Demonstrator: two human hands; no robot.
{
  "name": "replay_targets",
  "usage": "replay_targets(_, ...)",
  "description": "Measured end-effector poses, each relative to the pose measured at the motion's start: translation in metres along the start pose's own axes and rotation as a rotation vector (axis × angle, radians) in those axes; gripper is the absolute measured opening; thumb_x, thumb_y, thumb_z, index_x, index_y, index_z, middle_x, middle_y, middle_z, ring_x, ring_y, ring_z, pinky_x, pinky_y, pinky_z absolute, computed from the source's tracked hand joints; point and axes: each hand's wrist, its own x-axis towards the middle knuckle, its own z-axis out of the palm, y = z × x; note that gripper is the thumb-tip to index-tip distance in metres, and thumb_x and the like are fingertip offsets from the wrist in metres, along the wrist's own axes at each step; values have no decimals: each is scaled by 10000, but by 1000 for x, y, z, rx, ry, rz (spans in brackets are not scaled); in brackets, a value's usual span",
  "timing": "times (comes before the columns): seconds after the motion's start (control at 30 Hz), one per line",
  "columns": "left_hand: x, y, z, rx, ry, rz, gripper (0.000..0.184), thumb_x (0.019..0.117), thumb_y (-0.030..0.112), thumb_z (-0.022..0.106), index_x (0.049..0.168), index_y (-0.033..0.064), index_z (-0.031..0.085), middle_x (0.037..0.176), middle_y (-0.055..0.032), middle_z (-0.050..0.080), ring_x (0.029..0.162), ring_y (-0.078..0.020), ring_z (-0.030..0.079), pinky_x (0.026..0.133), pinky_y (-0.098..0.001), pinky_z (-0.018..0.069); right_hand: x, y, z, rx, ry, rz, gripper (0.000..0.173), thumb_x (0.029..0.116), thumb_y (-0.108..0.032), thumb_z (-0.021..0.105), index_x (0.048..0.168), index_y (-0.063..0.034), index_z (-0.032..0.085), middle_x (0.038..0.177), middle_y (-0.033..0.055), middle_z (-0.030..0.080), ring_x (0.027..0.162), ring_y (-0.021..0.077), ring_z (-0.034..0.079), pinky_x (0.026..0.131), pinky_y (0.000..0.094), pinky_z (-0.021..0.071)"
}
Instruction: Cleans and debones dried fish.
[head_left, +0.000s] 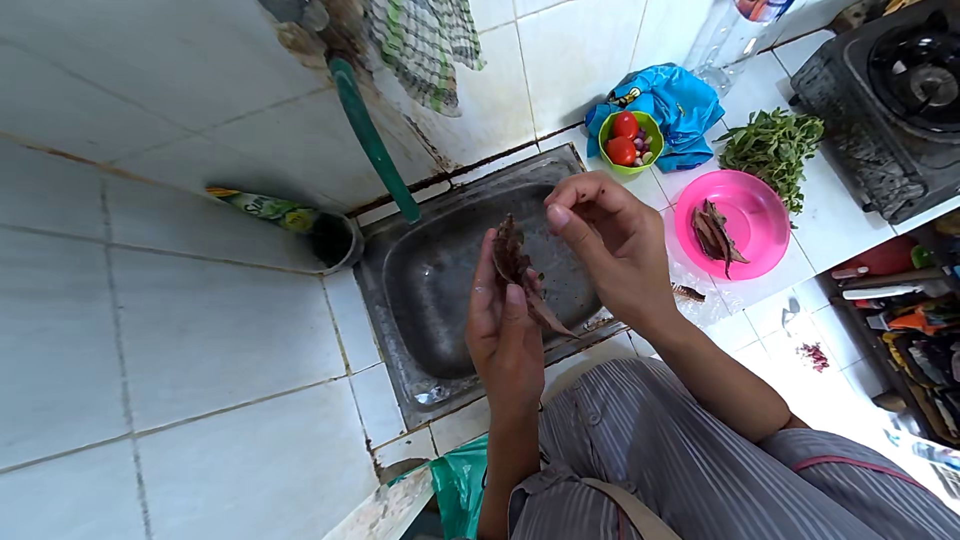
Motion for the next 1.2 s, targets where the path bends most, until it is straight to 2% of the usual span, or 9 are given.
replay_targets(0.17,2,5,-2,-188,19,-108,414,1004,265,626,1404,183,560,1284,53,641,1038,-52,645,889,-206,546,0,5,-4,-59,9,-70,39,881,33,727,906,54,706,881,78,667,771,46,627,686,155,537)
replay_targets(0.23,3,5,-2,-223,32,-126,405,1006,275,617,1393,175,548,1259,39,645,1023,-68,649,883,-214,549,-3,5,-4,-210,-36,-126,115,902,30,689,986,52,765,942,115,703,835,97,660,755,221,558)
replay_targets(0.33,3,6,-2,-250,33,-136,395,1022,263,582,1407,188,530,1283,47,636,1068,-58,642,910,-214,542,-7,1,0,-312,-109,-174,245,922,2,623,1122,32,761,1027,130,683,900,173,634,803,365,504)
replay_targets(0.4,2,7,-1,-247,30,-133,365,1041,242,544,1404,212,547,1304,71,645,1143,-47,631,962,-222,532,-7,7,3,-288,-140,-231,225,900,-70,702,1100,4,775,1003,113,675,880,164,625,771,346,513)
replay_targets(0.5,2,6,-1,-233,49,-122,345,1032,202,527,1375,214,565,1262,72,657,1103,-44,634,932,-217,533,-8,13,6,-274,-184,-261,275,850,-133,802,1102,-25,785,1013,106,676,881,157,620,770,338,502)
replay_targets(0.7,2,5,-1,-222,69,-93,323,1044,188,511,1355,211,595,1264,79,667,1130,-48,637,964,-229,529,-12,17,11,-194,-126,-276,120,823,-57,800,929,0,792,958,115,702,868,148,644,768,312,523)
replay_targets(0.9,3,2,0,-178,72,-44,386,1039,170,517,1423,202,529,1280,87,637,1124,-47,622,971,-225,517,-14,17,15,-165,-100,-259,178,808,-41,805,964,37,773,930,112,705,837,142,647,741,301,526)
replay_targets(1.03,2,1,1,-108,52,5,433,1042,205,542,1473,200,491,1342,107,599,1147,-31,603,986,-221,509,-18,18,19,-192,-33,-282,102,823,-26,784,908,31,786,899,115,731,832,139,665,747,293,526)
replay_targets(1.2,2,1,2,-98,72,31,411,1052,199,525,1461,191,486,1289,112,612,1098,-19,608,967,-205,510,-20,18,21,-187,-19,-299,80,813,-28,760,874,21,771,888,109,731,800,126,659,718,278,528)
